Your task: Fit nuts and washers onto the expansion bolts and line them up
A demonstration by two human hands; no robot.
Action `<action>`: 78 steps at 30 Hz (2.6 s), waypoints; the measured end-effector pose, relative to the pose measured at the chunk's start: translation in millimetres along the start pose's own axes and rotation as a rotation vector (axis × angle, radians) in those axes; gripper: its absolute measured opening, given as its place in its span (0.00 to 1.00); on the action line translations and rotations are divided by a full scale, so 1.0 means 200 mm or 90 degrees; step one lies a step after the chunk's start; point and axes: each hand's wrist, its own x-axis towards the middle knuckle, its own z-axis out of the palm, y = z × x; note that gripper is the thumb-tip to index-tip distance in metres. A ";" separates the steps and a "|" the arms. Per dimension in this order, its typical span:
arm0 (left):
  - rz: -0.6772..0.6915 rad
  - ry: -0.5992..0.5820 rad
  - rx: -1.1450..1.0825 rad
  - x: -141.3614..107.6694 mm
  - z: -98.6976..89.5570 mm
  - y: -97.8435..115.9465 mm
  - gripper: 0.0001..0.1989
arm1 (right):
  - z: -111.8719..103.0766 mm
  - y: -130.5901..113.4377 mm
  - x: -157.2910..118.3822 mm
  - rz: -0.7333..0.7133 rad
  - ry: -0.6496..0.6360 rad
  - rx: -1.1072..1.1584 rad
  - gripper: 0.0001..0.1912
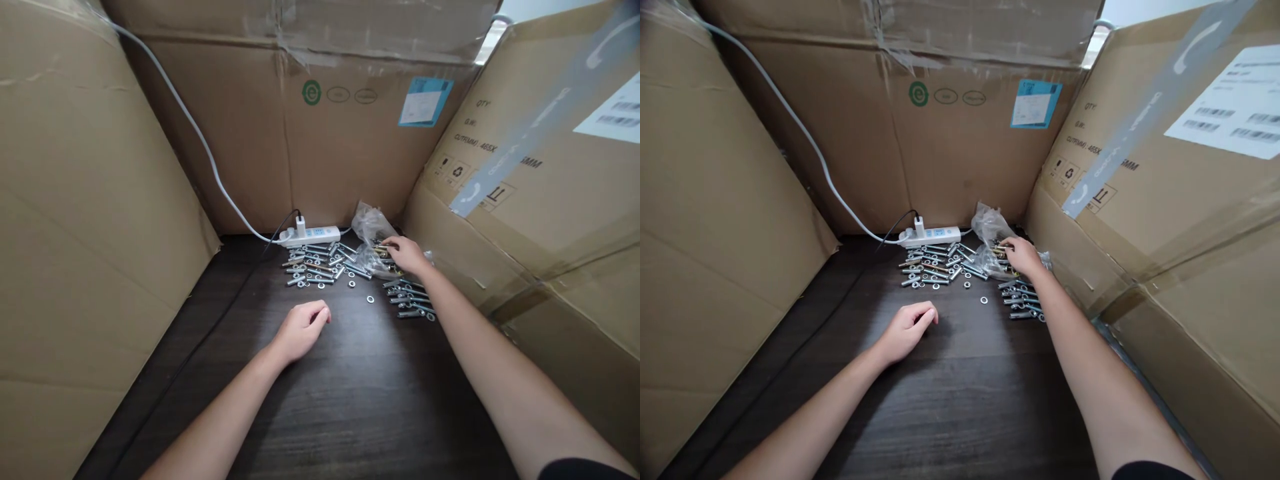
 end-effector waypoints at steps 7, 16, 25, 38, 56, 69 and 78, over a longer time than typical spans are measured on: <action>-0.036 0.115 0.096 0.04 -0.08 -0.11 0.12 | -0.06 -0.19 -0.13 -0.053 0.128 0.026 0.13; -0.117 0.242 0.345 0.07 -0.20 -0.24 0.14 | 0.13 -0.71 -0.39 -0.270 0.002 -0.005 0.13; -0.134 0.194 0.442 0.07 -0.18 -0.22 0.06 | 0.16 -0.75 -0.41 -0.261 -0.019 -0.042 0.10; 0.053 0.116 0.263 0.05 -0.09 -0.09 0.03 | 0.03 -0.59 -0.63 -0.220 -0.063 0.092 0.06; 0.136 0.148 0.167 0.04 -0.09 -0.02 0.07 | 0.05 -0.65 -0.66 -0.121 -0.019 0.464 0.09; 0.117 0.045 0.209 0.01 -0.04 0.03 0.08 | 0.09 -0.75 -0.73 -0.100 -0.099 0.532 0.15; 0.088 0.027 0.222 0.02 -0.03 0.02 0.08 | 0.04 -0.69 -0.69 -0.131 -0.057 0.429 0.12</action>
